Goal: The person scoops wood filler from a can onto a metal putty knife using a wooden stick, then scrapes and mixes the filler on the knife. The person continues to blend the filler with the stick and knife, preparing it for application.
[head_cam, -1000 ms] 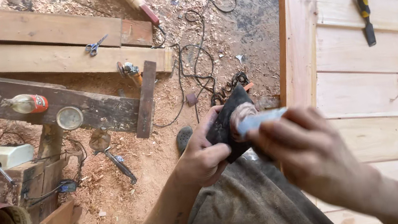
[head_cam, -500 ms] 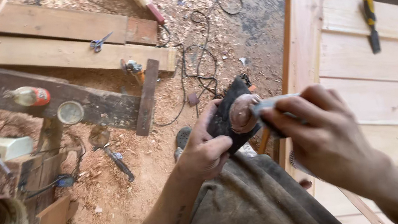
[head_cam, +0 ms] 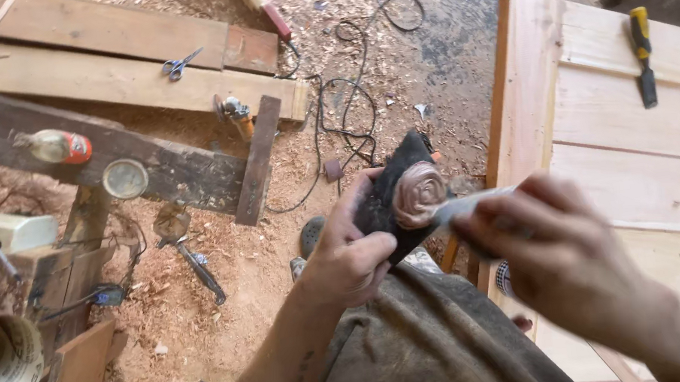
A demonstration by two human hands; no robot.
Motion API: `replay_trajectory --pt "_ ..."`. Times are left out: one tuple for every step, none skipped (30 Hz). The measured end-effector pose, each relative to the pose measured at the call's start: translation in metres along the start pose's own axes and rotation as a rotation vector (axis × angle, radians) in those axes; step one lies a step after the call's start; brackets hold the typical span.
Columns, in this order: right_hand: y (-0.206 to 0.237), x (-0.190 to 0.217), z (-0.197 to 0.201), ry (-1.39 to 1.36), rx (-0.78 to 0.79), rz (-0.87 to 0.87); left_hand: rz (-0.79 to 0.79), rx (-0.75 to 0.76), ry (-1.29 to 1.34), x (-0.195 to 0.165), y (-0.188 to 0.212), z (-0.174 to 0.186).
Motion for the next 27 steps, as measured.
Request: replay_trajectory --pt "0.001 0.000 0.001 0.005 -0.026 -0.002 0.062 0.016 -0.007 0.004 0.002 0.000" --pt "0.004 -0.001 0.002 0.016 -0.045 -0.026 0.121 0.047 0.004 0.008 0.003 -0.003" --pt "0.006 -0.003 0.003 0.039 -0.062 -0.053 0.074 0.069 0.020 0.004 0.003 -0.007" --pt "0.007 0.001 0.003 0.021 -0.062 -0.018 0.022 0.083 0.024 0.000 0.004 -0.007" --pt "0.008 0.004 0.002 -0.004 -0.063 0.027 -0.024 0.091 0.018 -0.003 0.005 -0.006" --pt "0.008 0.008 0.001 -0.036 -0.060 0.071 -0.053 0.051 0.001 -0.005 0.006 -0.003" --pt "0.007 0.007 -0.002 -0.013 -0.038 0.040 -0.078 0.010 -0.020 -0.006 0.007 0.002" --pt "0.006 0.005 -0.004 0.014 -0.020 0.013 -0.108 -0.033 -0.044 -0.008 0.008 0.006" --pt "0.004 0.003 -0.006 0.043 -0.002 -0.014 -0.036 -0.018 -0.030 -0.001 0.008 0.006" --pt "0.003 0.006 -0.004 0.050 -0.035 0.002 0.040 0.006 -0.005 0.005 0.008 0.004" --pt "0.001 0.008 -0.001 0.063 -0.063 0.004 0.111 0.040 0.032 0.012 0.008 -0.001" --pt "0.000 0.010 0.002 0.082 -0.098 0.014 0.075 0.040 0.041 0.011 0.008 -0.001" --pt "-0.002 0.013 0.002 0.073 -0.092 0.039 0.035 0.034 0.036 0.009 0.007 0.000" --pt "-0.003 0.016 0.002 0.060 -0.082 0.067 0.000 0.026 0.032 0.006 0.007 0.000" --pt "-0.003 0.019 0.001 0.038 -0.061 0.093 -0.022 0.017 0.033 0.004 0.008 0.000" --pt "-0.003 0.016 0.001 0.052 -0.044 0.056 -0.041 0.004 0.032 0.002 0.008 0.001" --pt "-0.003 0.014 0.000 0.069 -0.030 0.023 -0.063 -0.012 0.026 -0.001 0.010 0.003" --pt "-0.002 0.011 -0.001 0.086 -0.019 -0.015 -0.057 -0.019 0.008 -0.002 0.012 0.005" --pt "-0.001 0.012 0.000 0.045 -0.033 -0.005 -0.053 -0.015 0.004 -0.004 0.013 0.005" --pt "0.001 0.013 0.001 0.013 -0.049 0.004 -0.058 -0.011 0.003 -0.006 0.013 0.005" --pt "0.001 0.015 0.003 -0.022 -0.074 0.024 -0.043 -0.009 0.025 -0.006 0.013 0.006" --pt "0.002 0.017 0.001 0.007 -0.056 0.050 -0.025 -0.009 0.044 -0.006 0.014 0.008" --pt "0.002 0.020 -0.002 0.030 -0.032 0.075 0.003 -0.010 0.066 -0.006 0.014 0.010" --pt "0.001 0.022 -0.004 0.049 -0.005 0.102 -0.017 -0.015 0.039 -0.009 0.014 0.011" --pt "0.000 0.019 -0.003 0.054 -0.009 0.052 -0.041 -0.024 0.010 -0.011 0.013 0.012" --pt "-0.002 0.015 -0.002 0.060 -0.013 0.004 -0.064 -0.032 -0.020 -0.013 0.012 0.012" --pt "-0.003 0.011 -0.001 0.065 -0.016 -0.057 -0.072 -0.030 -0.045 -0.015 0.012 0.012"
Point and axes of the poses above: each hand's wrist, its own y-axis away from the middle knuckle, its own z-axis out of the back of the hand, x = y × z, the point moved 8 cm from there along -y, towards the middle knuckle, and after that the axes turned 12 degrees about y, right-handed, at the moved point
